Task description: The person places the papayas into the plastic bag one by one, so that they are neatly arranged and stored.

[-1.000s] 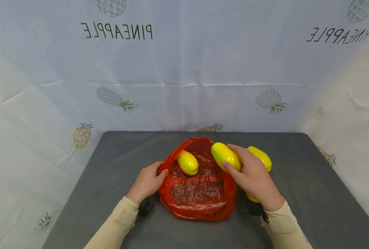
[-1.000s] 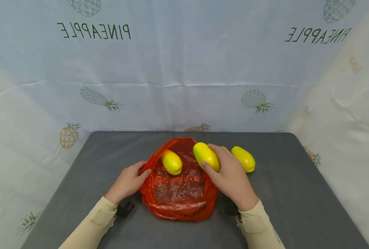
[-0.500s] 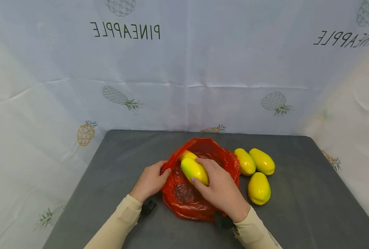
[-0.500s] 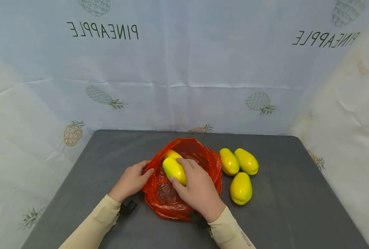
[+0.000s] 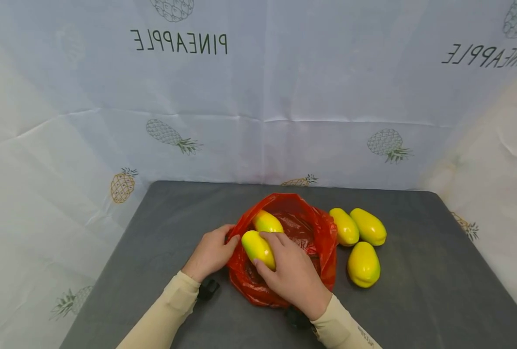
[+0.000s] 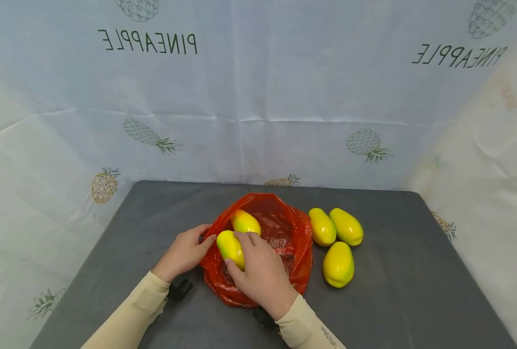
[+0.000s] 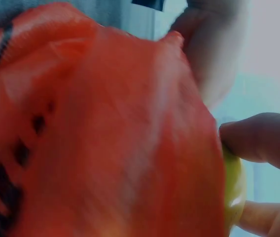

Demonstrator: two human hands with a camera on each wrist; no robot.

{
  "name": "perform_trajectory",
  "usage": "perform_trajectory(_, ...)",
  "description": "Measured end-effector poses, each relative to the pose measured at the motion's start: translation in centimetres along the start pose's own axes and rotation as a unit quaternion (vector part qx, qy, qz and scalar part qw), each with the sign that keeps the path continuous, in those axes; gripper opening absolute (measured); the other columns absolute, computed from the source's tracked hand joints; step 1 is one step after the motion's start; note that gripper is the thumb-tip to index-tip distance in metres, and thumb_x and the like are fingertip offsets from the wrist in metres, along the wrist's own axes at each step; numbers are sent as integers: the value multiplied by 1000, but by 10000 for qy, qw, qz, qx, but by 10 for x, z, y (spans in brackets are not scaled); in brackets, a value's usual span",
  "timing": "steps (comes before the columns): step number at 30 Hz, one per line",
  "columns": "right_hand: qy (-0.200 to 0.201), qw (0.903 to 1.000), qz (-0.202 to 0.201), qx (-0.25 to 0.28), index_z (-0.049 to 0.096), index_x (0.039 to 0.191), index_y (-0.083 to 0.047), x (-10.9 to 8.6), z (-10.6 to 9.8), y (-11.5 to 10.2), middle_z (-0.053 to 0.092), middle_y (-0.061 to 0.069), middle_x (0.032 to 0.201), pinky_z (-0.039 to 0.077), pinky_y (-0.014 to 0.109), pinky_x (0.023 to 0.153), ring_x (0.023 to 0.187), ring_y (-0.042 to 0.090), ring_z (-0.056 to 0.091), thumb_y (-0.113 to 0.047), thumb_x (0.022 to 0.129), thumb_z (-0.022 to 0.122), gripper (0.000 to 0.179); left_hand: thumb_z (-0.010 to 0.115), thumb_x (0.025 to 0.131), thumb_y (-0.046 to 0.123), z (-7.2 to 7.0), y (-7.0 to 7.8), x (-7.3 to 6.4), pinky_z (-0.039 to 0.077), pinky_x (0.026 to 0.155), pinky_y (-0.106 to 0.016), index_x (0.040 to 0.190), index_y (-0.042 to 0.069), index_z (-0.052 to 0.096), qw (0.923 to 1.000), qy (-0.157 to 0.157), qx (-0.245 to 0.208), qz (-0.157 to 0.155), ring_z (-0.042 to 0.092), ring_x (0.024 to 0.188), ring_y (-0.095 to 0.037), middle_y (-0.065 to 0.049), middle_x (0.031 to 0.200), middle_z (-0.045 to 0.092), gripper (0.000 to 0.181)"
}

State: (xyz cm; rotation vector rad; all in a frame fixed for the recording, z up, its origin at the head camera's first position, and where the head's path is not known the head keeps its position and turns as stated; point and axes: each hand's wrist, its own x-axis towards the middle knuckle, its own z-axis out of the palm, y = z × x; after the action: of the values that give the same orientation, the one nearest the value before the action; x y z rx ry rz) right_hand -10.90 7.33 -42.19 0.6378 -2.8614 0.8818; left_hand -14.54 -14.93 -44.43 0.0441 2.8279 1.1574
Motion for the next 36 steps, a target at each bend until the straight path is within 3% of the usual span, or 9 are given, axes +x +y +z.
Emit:
perform_trajectory(12, -215, 9997, -48, -69, 62, 147, -17, -1, 16, -3, 68, 4, 137, 63, 44, 94, 104, 17, 69, -42, 96, 81, 60, 64, 108, 25, 1, 3, 1, 64, 89, -44, 141, 4, 67, 10000, 7, -4, 80, 67, 85, -18, -12, 126, 77, 39)
perform_trajectory(26, -369, 9992, -86, -132, 63, 144, -14, -2, 25, 2, 69, 6, 131, 63, 41, 84, 92, 16, 67, -43, 96, 81, 59, 65, 108, 26, 2, 2, -2, 63, 99, -50, 144, 4, 65, 10000, -25, -11, 36, 72, 97, -22, -13, 134, 75, 42)
perform_trajectory(36, -552, 9984, -33, -152, 61, 142, -11, -2, 29, 5, 69, 7, 129, 63, 43, 83, 91, 15, 66, -42, 93, 83, 61, 64, 108, 25, 4, 0, -1, 65, 92, -47, 142, 4, 67, 10000, 23, 18, 43, 69, 87, -18, -13, 128, 77, 40)
